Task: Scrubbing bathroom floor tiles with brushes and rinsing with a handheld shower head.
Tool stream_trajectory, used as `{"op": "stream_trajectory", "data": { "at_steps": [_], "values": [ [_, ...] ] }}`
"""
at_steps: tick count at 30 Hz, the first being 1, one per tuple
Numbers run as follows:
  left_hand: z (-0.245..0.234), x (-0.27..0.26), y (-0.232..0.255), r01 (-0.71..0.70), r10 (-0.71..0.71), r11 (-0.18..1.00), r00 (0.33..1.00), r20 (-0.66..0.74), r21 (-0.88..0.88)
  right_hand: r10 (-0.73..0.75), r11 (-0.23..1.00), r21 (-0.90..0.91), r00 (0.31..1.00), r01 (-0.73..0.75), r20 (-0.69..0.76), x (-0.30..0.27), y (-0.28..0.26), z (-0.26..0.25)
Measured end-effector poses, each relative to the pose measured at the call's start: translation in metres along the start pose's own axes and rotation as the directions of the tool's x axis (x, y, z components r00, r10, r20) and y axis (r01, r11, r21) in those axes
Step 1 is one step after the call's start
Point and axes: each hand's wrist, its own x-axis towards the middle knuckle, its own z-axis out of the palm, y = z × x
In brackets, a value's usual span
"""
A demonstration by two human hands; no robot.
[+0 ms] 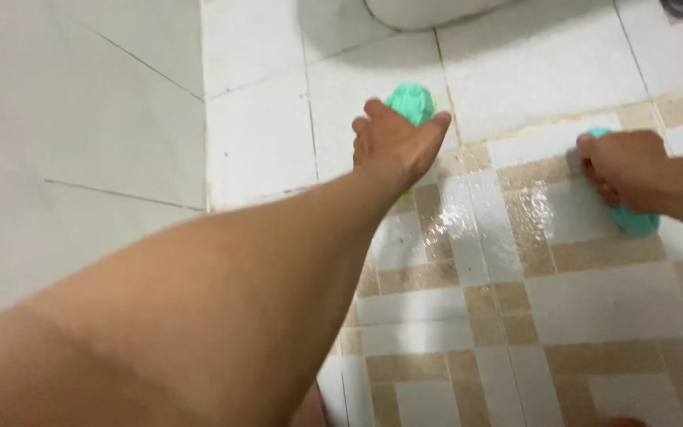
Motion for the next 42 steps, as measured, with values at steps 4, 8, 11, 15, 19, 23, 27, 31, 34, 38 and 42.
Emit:
{"op": "stream_trajectory", "data": {
  "at_steps": [4, 8, 11, 15, 19, 23, 27, 31, 34, 38, 42],
  "values": [
    [-0.011, 0.004, -0.034, 0.048, -0.048, 0.999, 0.998, -0.026, -0.015, 0.003, 1.0, 0.016, 0.999, -0.004, 0.04, -0.027, 0.0, 0.029],
    [-0.011, 0.0, -0.074, 0.022, -0.023, 0.999, 1.0, 0.016, 0.043, -0.038, 0.999, 0.015, 0.953, 0.035, 0.3, -0.074, 0.0, 0.093],
    [-0.015, 0.011, -0.091, -0.041, 0.044, 0.998, 0.998, -0.049, 0.055, -0.051, 0.998, -0.011, 0.895, 0.063, 0.444, -0.113, 0.0, 0.146],
    [-0.02, 0.013, -0.108, -0.067, 0.072, 0.991, 0.997, -0.035, 0.118, -0.101, 0.951, -0.223, 0.895, 0.216, 0.435, -0.141, 0.007, 0.163],
    [-0.014, 0.019, -0.122, -0.156, 0.158, 0.975, 0.987, -0.001, 0.156, -0.077, 0.966, -0.23, 0.98, 0.119, 0.185, -0.096, 0.029, 0.088],
    [-0.019, 0.026, -0.128, -0.214, 0.216, 0.959, 0.976, 0.014, 0.187, -0.062, 0.974, -0.225, 0.993, 0.039, -0.097, -0.046, 0.057, 0.044],
    [-0.006, 0.027, -0.138, -0.276, 0.27, 0.944, 0.961, 0.056, 0.179, -0.013, 0.993, -0.118, 0.998, 0.019, 0.055, -0.109, 0.044, 0.095],
    [-0.007, 0.021, -0.141, -0.294, 0.3, 0.94, 0.954, -0.006, 0.174, -0.156, 0.959, -0.186, 0.947, 0.214, 0.281, -0.137, 0.052, 0.169],
    [-0.004, 0.023, -0.144, -0.281, 0.285, 0.94, 0.959, 0.01, 0.195, -0.194, 0.927, -0.247, 0.925, 0.282, 0.327, -0.12, 0.049, 0.145],
    [0.015, 0.022, -0.152, -0.298, 0.29, 0.929, 0.955, 0.067, 0.221, -0.107, 0.955, -0.275, 0.993, 0.114, 0.041, -0.05, 0.071, 0.046],
    [0.023, 0.03, -0.154, -0.343, 0.339, 0.883, 0.938, 0.069, 0.321, -0.081, 0.974, -0.218, 0.991, 0.057, -0.102, -0.023, 0.07, 0.017]
  ]
}}
